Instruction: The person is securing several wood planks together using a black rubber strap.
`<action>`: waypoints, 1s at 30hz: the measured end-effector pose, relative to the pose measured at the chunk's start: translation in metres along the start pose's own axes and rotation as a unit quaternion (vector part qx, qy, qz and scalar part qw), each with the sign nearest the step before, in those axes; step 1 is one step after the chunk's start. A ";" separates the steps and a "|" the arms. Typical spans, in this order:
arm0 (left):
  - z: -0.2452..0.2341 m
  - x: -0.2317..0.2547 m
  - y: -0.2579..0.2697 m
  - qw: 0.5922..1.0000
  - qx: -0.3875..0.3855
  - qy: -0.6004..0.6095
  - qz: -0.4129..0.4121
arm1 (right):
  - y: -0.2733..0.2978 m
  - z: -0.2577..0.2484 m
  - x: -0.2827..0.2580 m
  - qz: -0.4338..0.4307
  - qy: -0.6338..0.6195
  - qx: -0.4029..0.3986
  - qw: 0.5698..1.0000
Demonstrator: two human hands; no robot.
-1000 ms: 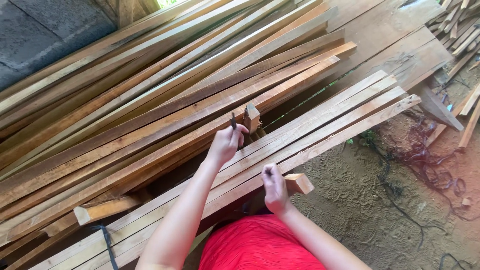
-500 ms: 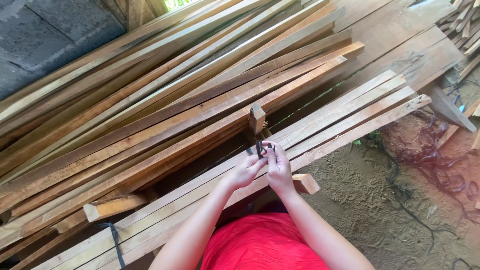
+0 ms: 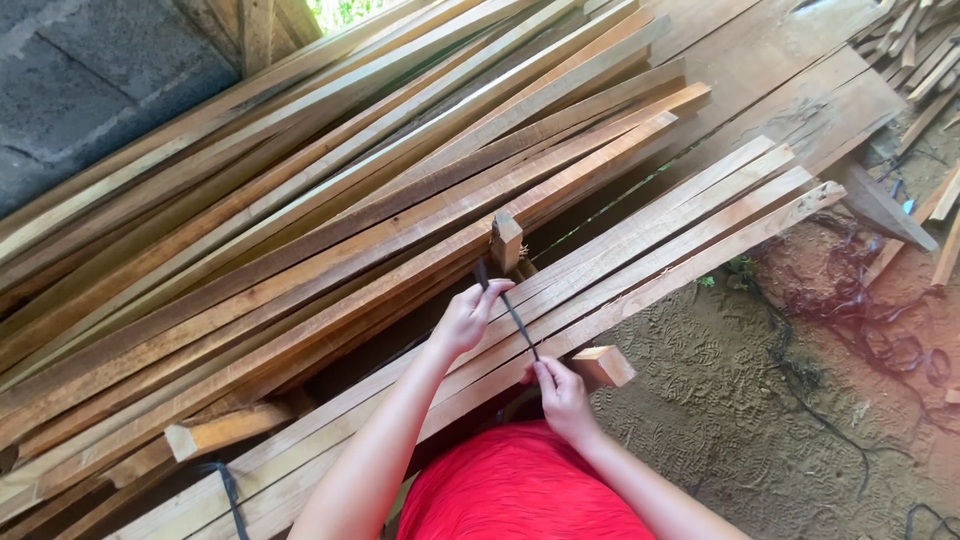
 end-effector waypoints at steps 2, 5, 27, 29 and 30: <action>-0.010 -0.014 -0.006 0.999 0.020 0.013 0.030 | 0.004 0.003 -0.002 -0.010 -0.043 -0.040 0.998; -0.026 -0.024 -0.002 0.994 0.052 0.032 0.085 | 0.010 0.009 -0.009 -0.038 -0.122 -0.094 0.987; -0.027 -0.042 0.001 0.996 -0.003 -0.022 0.084 | -0.040 0.013 -0.118 -0.105 -0.065 -0.031 0.992; -0.018 -0.056 0.001 0.997 -0.022 0.004 0.068 | -0.068 0.030 -0.116 -0.069 -0.100 -0.046 0.992; -0.015 -0.063 0.000 0.998 -0.036 0.030 0.051 | -0.083 0.040 -0.115 -0.034 -0.134 -0.065 0.988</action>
Point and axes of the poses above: each hand's wrist, its own y-axis away from the middle knuckle, its own z-axis out of the palm, x = y × z, the point moved 4 cm from there along -y, towards the middle knuckle, and after that the axes turned 15 degrees about z, right-handed, at the moved point
